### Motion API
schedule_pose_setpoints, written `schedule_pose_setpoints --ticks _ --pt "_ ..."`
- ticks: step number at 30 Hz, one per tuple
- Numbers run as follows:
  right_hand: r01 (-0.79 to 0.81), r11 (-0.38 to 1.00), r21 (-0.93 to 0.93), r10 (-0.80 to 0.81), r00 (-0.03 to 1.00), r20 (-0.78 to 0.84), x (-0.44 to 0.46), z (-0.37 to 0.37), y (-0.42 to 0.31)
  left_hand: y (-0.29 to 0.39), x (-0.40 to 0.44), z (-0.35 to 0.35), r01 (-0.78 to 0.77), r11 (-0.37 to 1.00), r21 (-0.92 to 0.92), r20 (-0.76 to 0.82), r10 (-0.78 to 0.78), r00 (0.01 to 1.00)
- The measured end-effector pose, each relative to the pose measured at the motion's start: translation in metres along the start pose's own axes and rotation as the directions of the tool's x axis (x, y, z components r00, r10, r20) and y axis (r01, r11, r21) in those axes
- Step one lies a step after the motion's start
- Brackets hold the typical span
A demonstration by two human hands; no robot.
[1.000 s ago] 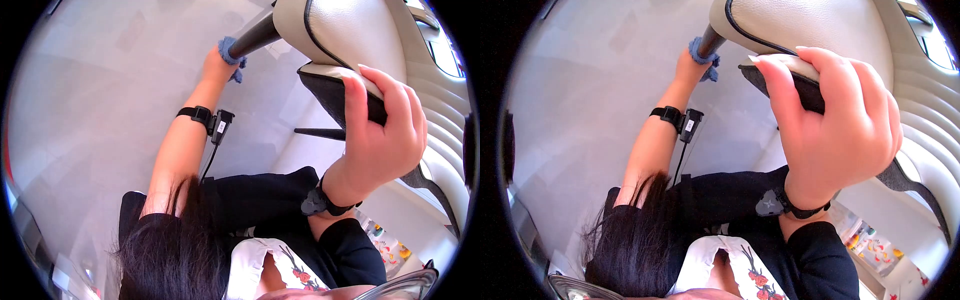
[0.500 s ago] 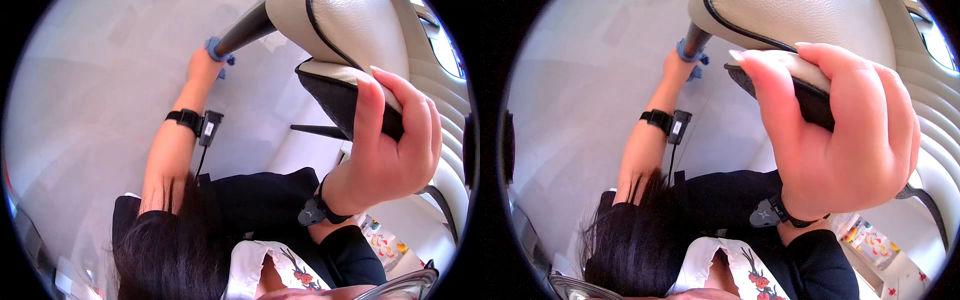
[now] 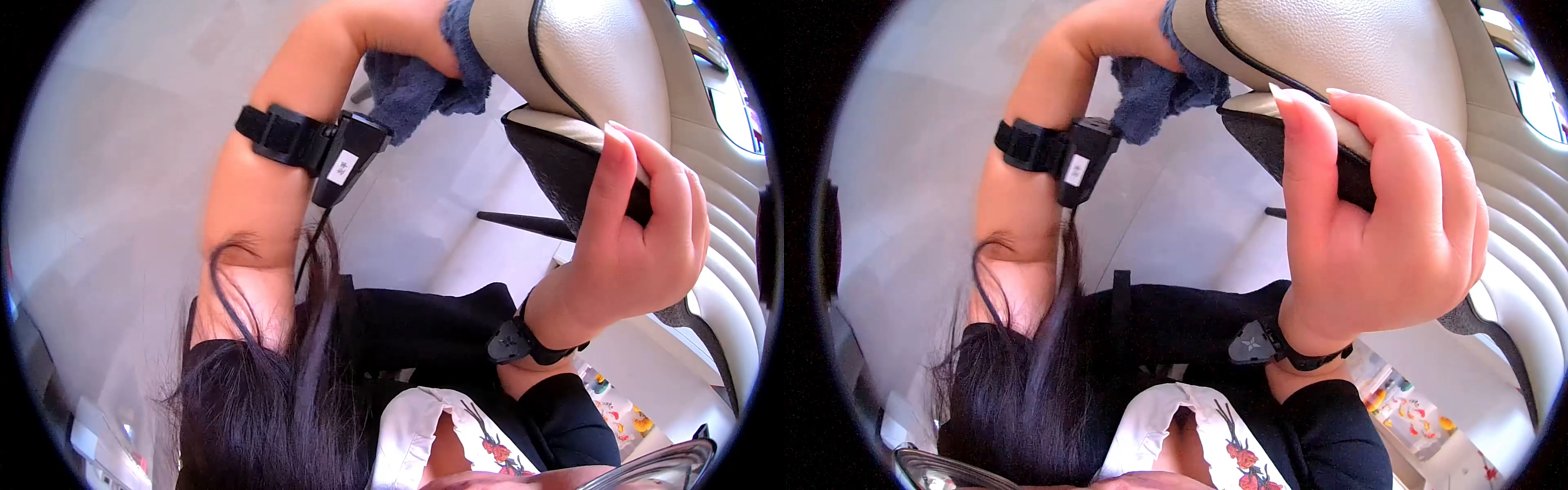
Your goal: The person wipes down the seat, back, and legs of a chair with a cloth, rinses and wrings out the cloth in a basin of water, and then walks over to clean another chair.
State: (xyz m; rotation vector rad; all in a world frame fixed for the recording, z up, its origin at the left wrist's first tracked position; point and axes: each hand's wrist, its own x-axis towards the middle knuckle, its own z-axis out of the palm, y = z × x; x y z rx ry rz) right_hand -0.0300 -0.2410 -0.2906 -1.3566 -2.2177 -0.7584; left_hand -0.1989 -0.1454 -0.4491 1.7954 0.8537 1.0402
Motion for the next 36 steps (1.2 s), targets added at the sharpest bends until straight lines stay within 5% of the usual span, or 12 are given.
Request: schedule_pose_setpoints --ticks 6,8,10,13,16,19,22,28,29,32,36 --pt "0.005 0.998 0.064 -0.004 1.0 -0.022 0.001 0.004 0.004 -0.095 -0.022 0.03 0.231 0.949 -0.215 0.043 -0.227 0.973" --pt "0.025 0.998 0.056 -0.024 1.0 -0.019 0.008 0.007 0.005 -0.132 -0.04 0.049 0.383 0.923 -0.025 -0.086 -0.384 0.919" --pt "0.034 0.999 0.032 -0.034 0.999 -0.013 0.009 0.01 0.006 -0.172 -0.056 0.086 0.445 0.894 0.044 -0.422 -0.387 0.82" --pt "0.063 0.998 0.001 -0.063 0.997 -0.037 0.003 0.016 0.011 -0.155 -0.053 0.107 0.612 0.636 -0.47 -0.354 -0.771 0.529" --pt "0.059 0.998 0.002 -0.059 0.995 -0.076 0.011 0.028 0.009 -0.137 -0.043 0.083 0.703 0.663 -0.258 -0.381 -0.738 0.556" --pt "0.076 0.996 -0.044 -0.08 0.991 -0.107 0.022 0.034 0.012 -0.105 -0.019 0.061 0.49 0.869 -0.075 -0.473 -0.463 0.75" --pt "0.091 0.995 -0.045 -0.097 0.984 -0.149 -0.029 0.031 0.024 -0.093 -0.024 0.095 0.358 0.925 0.131 -0.536 -0.238 0.81" --pt "0.077 0.993 -0.091 -0.091 0.981 -0.169 -0.01 0.036 0.024 0.004 0.025 0.04 0.142 0.947 0.288 -0.45 0.003 0.893" --pt "0.082 0.993 -0.081 -0.094 0.983 -0.159 -0.012 0.033 0.024 0.022 0.019 0.022 0.195 0.977 0.09 -0.226 -0.17 0.959" --pt "0.097 0.995 -0.036 -0.101 0.982 -0.159 -0.011 0.033 0.023 -0.024 0.019 0.022 -0.052 0.996 0.066 -0.247 0.067 0.967" --pt "0.105 0.994 -0.009 -0.105 0.985 -0.138 -0.011 0.028 0.02 -0.053 0.014 0.022 0.008 0.994 -0.107 -0.175 -0.027 0.984"
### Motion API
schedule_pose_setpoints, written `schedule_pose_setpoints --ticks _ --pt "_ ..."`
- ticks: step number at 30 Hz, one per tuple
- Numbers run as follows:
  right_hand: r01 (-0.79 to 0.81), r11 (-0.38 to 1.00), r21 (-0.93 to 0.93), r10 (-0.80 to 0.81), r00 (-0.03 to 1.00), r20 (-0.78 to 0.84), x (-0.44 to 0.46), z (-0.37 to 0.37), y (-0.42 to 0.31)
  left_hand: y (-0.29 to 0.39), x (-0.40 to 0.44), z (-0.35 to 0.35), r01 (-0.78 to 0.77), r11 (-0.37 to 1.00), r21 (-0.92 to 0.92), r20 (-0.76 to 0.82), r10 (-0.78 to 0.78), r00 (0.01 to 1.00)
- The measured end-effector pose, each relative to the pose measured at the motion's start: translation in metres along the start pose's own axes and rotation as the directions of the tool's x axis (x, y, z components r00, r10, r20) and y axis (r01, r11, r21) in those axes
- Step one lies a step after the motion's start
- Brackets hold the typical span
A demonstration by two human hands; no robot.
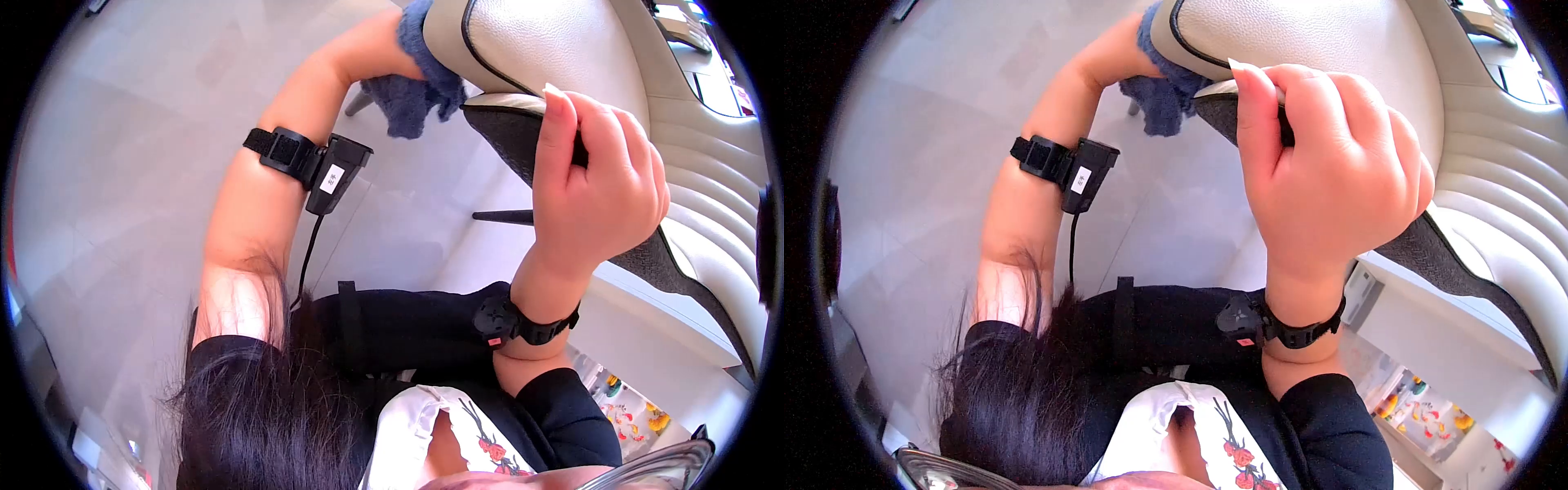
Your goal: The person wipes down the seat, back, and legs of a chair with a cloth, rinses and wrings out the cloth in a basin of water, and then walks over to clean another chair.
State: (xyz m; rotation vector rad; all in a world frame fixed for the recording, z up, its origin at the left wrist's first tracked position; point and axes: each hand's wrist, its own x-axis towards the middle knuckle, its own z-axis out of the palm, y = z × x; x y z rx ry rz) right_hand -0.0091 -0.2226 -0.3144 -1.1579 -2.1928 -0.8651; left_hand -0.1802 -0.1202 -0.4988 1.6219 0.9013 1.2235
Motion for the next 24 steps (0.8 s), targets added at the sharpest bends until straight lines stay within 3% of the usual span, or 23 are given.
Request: schedule_pose_setpoints --ticks 3,6,9,12,18,21,24 --pt "-0.02 1.0 0.001 0.02 0.999 0.042 0.0 -0.005 -0.003 -0.008 -0.018 -0.003 0.152 0.988 -0.024 0.174 -0.146 0.974" --pt "-0.036 0.999 -0.017 0.037 0.996 0.086 0.001 -0.012 -0.005 -0.05 -0.042 0.008 0.339 0.933 0.117 0.169 -0.355 0.919" --pt "-0.045 0.999 -0.012 0.046 0.994 0.097 0.006 -0.017 -0.009 -0.098 -0.061 0.015 0.445 0.887 0.123 0.082 -0.456 0.886" --pt "-0.038 0.999 -0.002 0.038 0.994 0.098 0.007 -0.019 -0.011 -0.148 -0.081 0.025 0.38 0.901 0.212 -0.055 -0.377 0.925" --pt "-0.027 0.999 0.036 0.025 0.997 0.067 0.017 -0.009 -0.013 -0.152 -0.093 0.026 0.593 0.744 0.309 -0.216 -0.552 0.805" --pt "0.0 0.999 0.032 -0.001 1.0 0.026 0.029 0.002 -0.008 -0.105 -0.08 0.029 0.628 0.749 0.212 -0.386 -0.526 0.758" --pt "0.006 1.0 0.023 -0.006 1.0 0.002 0.014 0.001 -0.007 -0.091 -0.086 0.046 0.709 0.704 0.029 -0.331 -0.663 0.672"
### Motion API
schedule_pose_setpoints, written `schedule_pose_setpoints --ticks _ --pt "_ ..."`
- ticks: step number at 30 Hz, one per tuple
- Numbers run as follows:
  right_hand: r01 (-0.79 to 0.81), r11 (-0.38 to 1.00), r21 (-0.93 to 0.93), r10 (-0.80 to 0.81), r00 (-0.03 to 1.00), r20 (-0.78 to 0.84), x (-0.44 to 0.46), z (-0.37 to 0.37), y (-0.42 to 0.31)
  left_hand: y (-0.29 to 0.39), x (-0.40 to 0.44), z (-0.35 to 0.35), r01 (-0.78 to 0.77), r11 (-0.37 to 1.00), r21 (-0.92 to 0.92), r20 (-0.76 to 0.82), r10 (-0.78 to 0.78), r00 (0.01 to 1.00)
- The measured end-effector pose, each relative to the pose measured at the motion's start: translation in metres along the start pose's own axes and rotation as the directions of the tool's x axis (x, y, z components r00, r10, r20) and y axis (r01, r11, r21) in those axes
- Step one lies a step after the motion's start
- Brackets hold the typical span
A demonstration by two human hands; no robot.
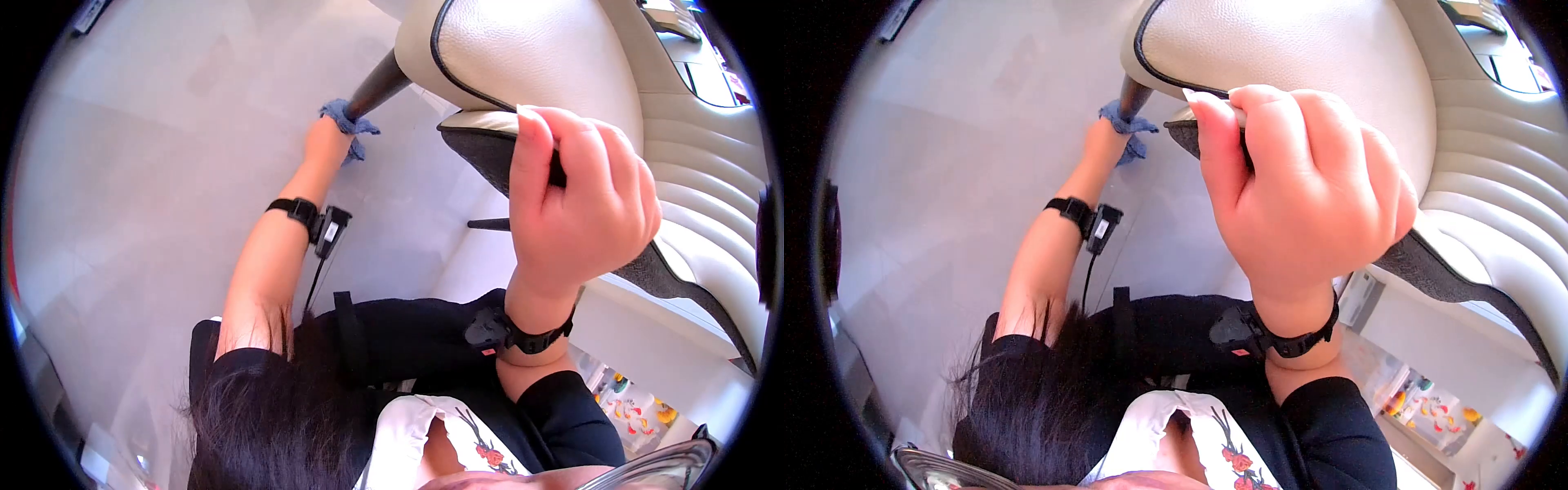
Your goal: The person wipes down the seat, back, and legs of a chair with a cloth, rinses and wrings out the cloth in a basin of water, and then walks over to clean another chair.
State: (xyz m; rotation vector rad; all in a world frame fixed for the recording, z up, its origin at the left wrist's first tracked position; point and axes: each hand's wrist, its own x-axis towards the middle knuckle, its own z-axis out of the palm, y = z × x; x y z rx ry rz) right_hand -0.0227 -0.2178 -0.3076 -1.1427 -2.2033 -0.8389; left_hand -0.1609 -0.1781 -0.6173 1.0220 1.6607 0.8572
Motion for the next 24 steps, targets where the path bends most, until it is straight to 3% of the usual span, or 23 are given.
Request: schedule_pose_setpoints --ticks 3,6,7,10,11,14,18,20,21,23,24 --pt "-0.008 1.0 -0.012 0.008 1.0 -0.011 -0.003 -0.002 0.001 0.069 -0.031 -0.029 -0.036 0.98 -0.197 0.154 0.068 0.986" --pt "-0.02 0.999 -0.036 0.019 0.999 -0.037 -0.009 0.001 0.004 0.106 -0.027 -0.033 -0.48 0.87 0.114 -0.049 0.487 0.872" --pt "-0.024 0.999 -0.047 0.022 0.999 -0.048 -0.011 0.002 0.005 0.125 -0.029 -0.037 -0.602 0.794 0.086 -0.088 0.608 0.789" --pt "-0.021 0.994 -0.103 0.019 1.0 -0.02 -0.012 0.002 0.005 0.149 -0.022 -0.046 -0.695 0.702 -0.156 0.001 0.704 0.71" --pt "-0.029 0.993 -0.111 0.029 1.0 -0.007 -0.013 0.002 0.005 0.148 -0.019 -0.048 -0.692 0.71 -0.13 0.033 0.7 0.713" --pt "-0.063 0.996 -0.066 0.068 0.995 0.07 -0.013 0.007 0.001 0.137 -0.014 -0.04 -0.688 0.704 -0.178 -0.077 0.687 0.723" --pt "0.05 0.925 0.378 -0.066 0.997 0.029 -0.033 -0.01 0.008 0.112 -0.011 -0.035 -0.52 0.854 -0.012 0.072 0.519 0.852" --pt "0.201 0.858 0.473 -0.184 0.979 -0.082 -0.081 -0.046 0.045 0.102 -0.007 -0.03 -0.406 0.914 0.0 0.138 0.402 0.905" --pt "0.306 0.924 0.231 -0.246 0.935 -0.255 -0.122 -0.061 0.071 0.094 -0.005 -0.027 -0.46 0.886 0.05 0.128 0.451 0.883" --pt "-0.014 0.986 0.168 0.063 0.954 -0.294 -0.188 -0.087 0.119 0.088 -0.001 -0.023 -0.551 0.82 0.152 0.093 0.543 0.834" --pt "-0.325 0.917 0.231 0.377 0.895 -0.24 -0.203 -0.101 0.13 0.095 -0.004 -0.023 -0.564 0.821 0.089 0.062 0.561 0.825"
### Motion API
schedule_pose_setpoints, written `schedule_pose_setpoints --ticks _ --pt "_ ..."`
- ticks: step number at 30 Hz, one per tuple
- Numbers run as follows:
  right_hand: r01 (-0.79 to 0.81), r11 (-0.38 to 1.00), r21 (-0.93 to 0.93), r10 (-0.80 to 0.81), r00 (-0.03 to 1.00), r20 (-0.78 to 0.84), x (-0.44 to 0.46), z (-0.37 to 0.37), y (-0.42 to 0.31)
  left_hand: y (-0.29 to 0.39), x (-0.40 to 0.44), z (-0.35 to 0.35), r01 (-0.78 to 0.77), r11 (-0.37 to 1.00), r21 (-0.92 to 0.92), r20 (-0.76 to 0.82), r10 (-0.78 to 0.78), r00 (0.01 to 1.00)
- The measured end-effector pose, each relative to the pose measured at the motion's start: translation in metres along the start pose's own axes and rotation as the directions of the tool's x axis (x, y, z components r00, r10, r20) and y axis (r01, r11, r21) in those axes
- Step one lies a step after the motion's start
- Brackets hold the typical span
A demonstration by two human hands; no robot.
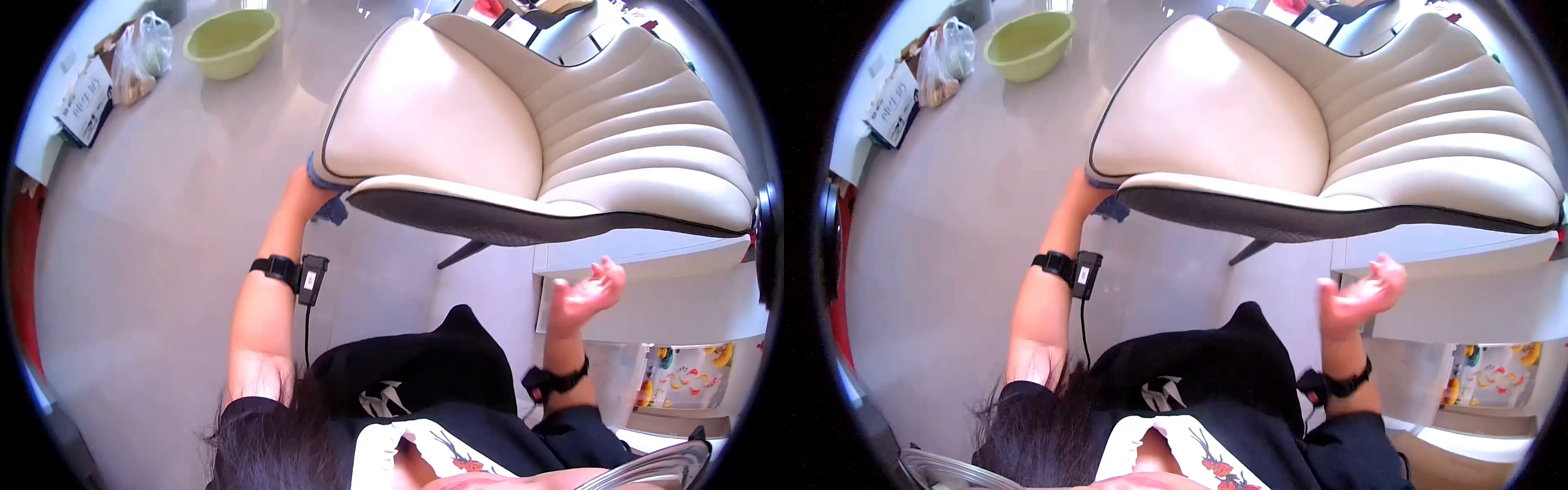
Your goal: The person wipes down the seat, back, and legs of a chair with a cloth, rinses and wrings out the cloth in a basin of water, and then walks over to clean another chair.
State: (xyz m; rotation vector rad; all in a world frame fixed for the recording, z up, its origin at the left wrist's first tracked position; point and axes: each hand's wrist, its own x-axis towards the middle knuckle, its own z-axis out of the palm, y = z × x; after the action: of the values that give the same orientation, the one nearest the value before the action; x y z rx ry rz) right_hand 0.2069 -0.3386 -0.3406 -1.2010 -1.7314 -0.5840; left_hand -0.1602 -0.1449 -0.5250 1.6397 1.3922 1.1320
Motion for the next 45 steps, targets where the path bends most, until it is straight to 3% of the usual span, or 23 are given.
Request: schedule_pose_setpoints --ticks 1,3,5,6,7,8,10,12,14,15,18,23,25,27,28,29,30,32,36,39,42,45 --pt "-0.259 0.959 0.117 0.255 0.966 0.051 0.001 -0.008 0.007 0.008 0.0 -0.001 -0.011 0.998 -0.063 -0.026 0.01 1.0" --pt "-0.711 0.645 0.28 0.672 0.703 0.235 -0.006 -0.02 0.008 0.016 0.0 -0.005 0.016 0.984 -0.177 -0.032 -0.022 0.999" --pt "-0.844 0.355 0.403 0.683 0.528 0.505 -0.01 0.003 -0.001 0.012 0.002 -0.005 0.052 0.998 -0.032 -0.004 -0.052 0.999" --pt "-0.816 0.419 0.398 0.677 0.573 0.461 -0.007 0.025 -0.003 0.009 0.004 -0.004 0.066 0.997 0.036 0.002 -0.066 0.998" --pt "-0.772 0.303 0.558 0.716 0.571 0.402 0.002 0.049 -0.01 0.007 0.004 -0.003 -0.019 1.0 -0.025 -0.061 0.017 0.998" --pt "-0.683 0.196 0.704 0.751 0.566 0.34 0.012 0.072 -0.016 0.011 0.007 -0.009 -0.01 0.998 -0.056 -0.098 0.004 0.995" --pt "-0.688 0.377 0.62 0.823 0.556 0.117 0.023 0.094 -0.001 0.02 0.003 -0.002 0.032 0.99 -0.14 -0.144 -0.052 0.988" --pt "-0.711 0.277 0.646 0.861 0.483 0.162 0.055 0.093 0.018 0.044 0.001 -0.004 -0.028 0.996 -0.084 -0.11 0.019 0.994" --pt "-0.739 0.286 0.61 0.818 0.52 0.246 0.086 0.077 0.032 0.063 -0.012 -0.008 -0.072 0.995 -0.068 -0.098 0.065 0.993" --pt "-0.797 0.265 0.543 0.832 0.474 0.289 0.105 0.068 0.024 0.071 -0.021 -0.008 -0.083 0.994 -0.078 -0.099 0.075 0.992" --pt "-0.851 0.283 0.443 0.811 0.458 0.363 0.117 0.069 0.063 0.1 -0.05 -0.015 -0.181 0.97 -0.165 -0.105 0.165 0.981" --pt "-0.861 0.234 0.451 0.699 0.472 0.538 0.123 0.054 0.058 0.13 -0.096 -0.015 -0.276 0.941 -0.198 -0.167 0.245 0.955" --pt "-0.891 0.231 0.391 0.667 0.437 0.603 0.121 0.056 0.058 0.119 -0.105 -0.015 -0.319 0.945 -0.068 -0.129 0.308 0.943" --pt "-0.924 0.132 0.359 0.688 0.346 0.638 0.11 0.048 0.059 0.108 -0.111 -0.005 -0.438 0.899 0.009 -0.034 0.438 0.898" --pt "-0.932 0.086 0.352 0.694 0.309 0.65 0.104 0.042 0.056 0.11 -0.114 0.002 -0.432 0.902 0.006 -0.052 0.432 0.901" --pt "-0.962 -0.039 0.27 0.655 0.179 0.734 0.095 0.033 0.041 0.116 -0.118 0.012 -0.43 0.903 0.005 -0.07 0.429 0.901" --pt "-0.975 -0.097 0.202 0.707 0.076 0.703 0.084 0.026 0.011 0.122 -0.123 0.023 -0.429 0.903 0.002 -0.086 0.427 0.9" --pt "-0.974 -0.032 0.224 0.575 0.165 0.801 0.058 0.011 -0.026 0.122 -0.13 0.041 -0.468 0.881 0.068 -0.012 0.47 0.882" --pt "-0.927 -0.232 0.294 0.644 0.08 0.761 0.063 0.002 -0.03 0.132 -0.146 0.076 -0.544 0.839 -0.013 0.059 0.544 0.837" --pt "-0.909 -0.158 0.386 0.728 0.157 0.668 0.066 -0.012 -0.009 0.152 -0.154 0.091 -0.471 0.866 -0.17 0.013 0.48 0.877" --pt "-0.881 -0.095 0.464 0.793 0.215 0.571 0.058 -0.025 0.027 0.155 -0.154 0.115 -0.558 0.823 -0.106 0.281 0.563 0.777" --pt "-0.884 -0.057 0.464 0.872 0.182 0.455 0.049 -0.033 0.052 0.168 -0.155 0.148 -0.637 0.766 -0.084 0.297 0.629 0.718"
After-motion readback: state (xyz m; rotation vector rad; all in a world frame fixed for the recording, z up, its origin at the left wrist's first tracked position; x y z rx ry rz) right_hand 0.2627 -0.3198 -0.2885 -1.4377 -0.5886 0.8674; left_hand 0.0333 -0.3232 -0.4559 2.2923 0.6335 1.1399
